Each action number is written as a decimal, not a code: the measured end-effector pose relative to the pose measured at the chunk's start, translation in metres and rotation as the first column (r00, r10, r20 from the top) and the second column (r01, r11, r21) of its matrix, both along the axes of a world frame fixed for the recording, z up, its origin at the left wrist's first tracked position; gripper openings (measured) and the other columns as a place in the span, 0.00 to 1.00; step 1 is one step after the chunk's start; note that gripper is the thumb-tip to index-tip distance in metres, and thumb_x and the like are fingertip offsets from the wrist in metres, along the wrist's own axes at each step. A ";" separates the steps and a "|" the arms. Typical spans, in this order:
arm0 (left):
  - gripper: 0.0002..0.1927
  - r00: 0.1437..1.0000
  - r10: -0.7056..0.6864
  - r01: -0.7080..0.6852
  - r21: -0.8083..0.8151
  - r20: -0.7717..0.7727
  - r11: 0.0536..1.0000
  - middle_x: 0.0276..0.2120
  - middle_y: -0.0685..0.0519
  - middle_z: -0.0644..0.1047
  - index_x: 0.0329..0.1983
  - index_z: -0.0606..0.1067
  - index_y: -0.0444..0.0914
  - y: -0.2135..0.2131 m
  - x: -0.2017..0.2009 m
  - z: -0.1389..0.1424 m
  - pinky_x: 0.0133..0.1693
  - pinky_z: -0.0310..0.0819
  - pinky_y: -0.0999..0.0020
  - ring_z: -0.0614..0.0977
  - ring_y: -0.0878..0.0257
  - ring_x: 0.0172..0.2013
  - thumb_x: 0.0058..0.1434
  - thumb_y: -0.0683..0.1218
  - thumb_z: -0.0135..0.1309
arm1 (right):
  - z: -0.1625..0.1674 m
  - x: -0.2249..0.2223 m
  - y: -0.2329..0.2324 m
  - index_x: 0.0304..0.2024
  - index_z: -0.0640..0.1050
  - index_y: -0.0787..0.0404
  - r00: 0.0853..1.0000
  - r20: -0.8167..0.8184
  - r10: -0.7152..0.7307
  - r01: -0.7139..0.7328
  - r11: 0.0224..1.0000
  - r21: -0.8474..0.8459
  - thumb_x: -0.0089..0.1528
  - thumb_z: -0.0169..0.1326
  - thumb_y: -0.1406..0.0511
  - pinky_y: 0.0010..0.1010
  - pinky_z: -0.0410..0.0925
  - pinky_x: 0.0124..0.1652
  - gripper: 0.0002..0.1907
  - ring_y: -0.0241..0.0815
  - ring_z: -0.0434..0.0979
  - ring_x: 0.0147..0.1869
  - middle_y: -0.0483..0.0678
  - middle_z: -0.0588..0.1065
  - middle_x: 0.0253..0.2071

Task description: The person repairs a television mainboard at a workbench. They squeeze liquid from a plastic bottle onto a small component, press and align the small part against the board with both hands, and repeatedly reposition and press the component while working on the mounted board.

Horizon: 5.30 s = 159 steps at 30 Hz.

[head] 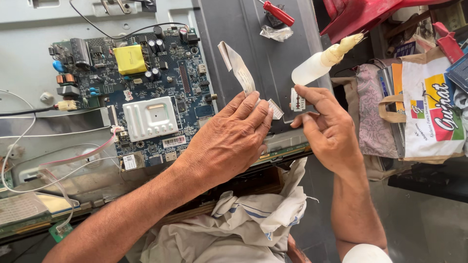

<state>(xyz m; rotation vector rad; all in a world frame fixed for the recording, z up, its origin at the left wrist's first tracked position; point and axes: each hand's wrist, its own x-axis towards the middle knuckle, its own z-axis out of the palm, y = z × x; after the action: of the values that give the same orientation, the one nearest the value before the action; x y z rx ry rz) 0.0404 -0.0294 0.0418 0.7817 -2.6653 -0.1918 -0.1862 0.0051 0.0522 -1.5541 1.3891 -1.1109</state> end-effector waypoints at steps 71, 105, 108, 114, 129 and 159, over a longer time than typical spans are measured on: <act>0.25 0.999 0.032 -0.030 -0.158 0.013 0.987 0.53 0.42 0.75 0.58 0.72 0.25 -0.001 0.008 -0.003 0.68 0.57 0.57 0.73 0.51 0.59 0.60 0.44 0.49 | -0.024 0.030 -0.013 0.38 0.81 0.66 0.858 -0.475 -0.197 0.098 0.969 -0.225 0.63 0.62 0.73 0.22 0.66 0.30 0.03 0.29 0.72 0.31 0.45 0.76 0.34; 0.23 1.000 0.030 -0.030 -0.149 -0.001 0.988 0.51 0.42 0.75 0.56 0.73 0.25 -0.001 0.007 -0.003 0.68 0.58 0.57 0.73 0.51 0.58 0.60 0.43 0.49 | -0.026 0.032 -0.015 0.38 0.81 0.66 0.871 -0.444 -0.209 0.127 0.970 -0.207 0.63 0.62 0.73 0.23 0.64 0.28 0.02 0.29 0.70 0.29 0.44 0.75 0.32; 0.24 1.000 0.024 -0.024 -0.142 0.000 0.990 0.51 0.42 0.75 0.56 0.73 0.25 -0.002 0.007 -0.003 0.68 0.58 0.57 0.74 0.51 0.58 0.59 0.43 0.49 | -0.025 0.032 -0.016 0.38 0.80 0.66 0.873 -0.437 -0.219 0.133 0.967 -0.219 0.63 0.62 0.73 0.22 0.64 0.29 0.02 0.28 0.70 0.29 0.44 0.75 0.32; 0.23 1.000 0.028 -0.026 -0.141 0.014 0.990 0.52 0.41 0.75 0.56 0.73 0.25 -0.001 0.007 -0.003 0.68 0.58 0.57 0.73 0.51 0.58 0.60 0.43 0.49 | -0.025 0.032 -0.015 0.38 0.81 0.66 0.863 -0.459 -0.211 0.129 0.971 -0.203 0.63 0.62 0.73 0.23 0.64 0.29 0.02 0.29 0.69 0.28 0.44 0.75 0.31; 0.24 0.999 0.042 -0.041 -0.154 0.005 0.987 0.51 0.42 0.75 0.57 0.73 0.25 -0.001 0.007 -0.004 0.68 0.58 0.57 0.73 0.52 0.57 0.60 0.44 0.49 | -0.026 0.030 -0.014 0.38 0.80 0.66 0.886 -0.419 -0.200 0.131 0.974 -0.187 0.63 0.62 0.74 0.22 0.64 0.29 0.02 0.28 0.70 0.30 0.44 0.75 0.32; 0.24 0.999 0.027 -0.021 -0.154 0.038 0.988 0.53 0.41 0.75 0.57 0.73 0.25 -0.003 0.005 -0.004 0.68 0.58 0.57 0.73 0.51 0.58 0.60 0.44 0.49 | -0.025 0.028 -0.016 0.38 0.81 0.67 0.871 -0.437 -0.222 0.147 0.969 -0.199 0.63 0.62 0.73 0.22 0.65 0.29 0.03 0.28 0.70 0.29 0.44 0.75 0.32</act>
<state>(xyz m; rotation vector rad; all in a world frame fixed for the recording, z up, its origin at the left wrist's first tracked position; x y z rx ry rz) 0.0455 -0.0322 0.0377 0.7756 -2.6679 0.0361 -0.1580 -0.0108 0.0272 -1.9184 1.8320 -1.0242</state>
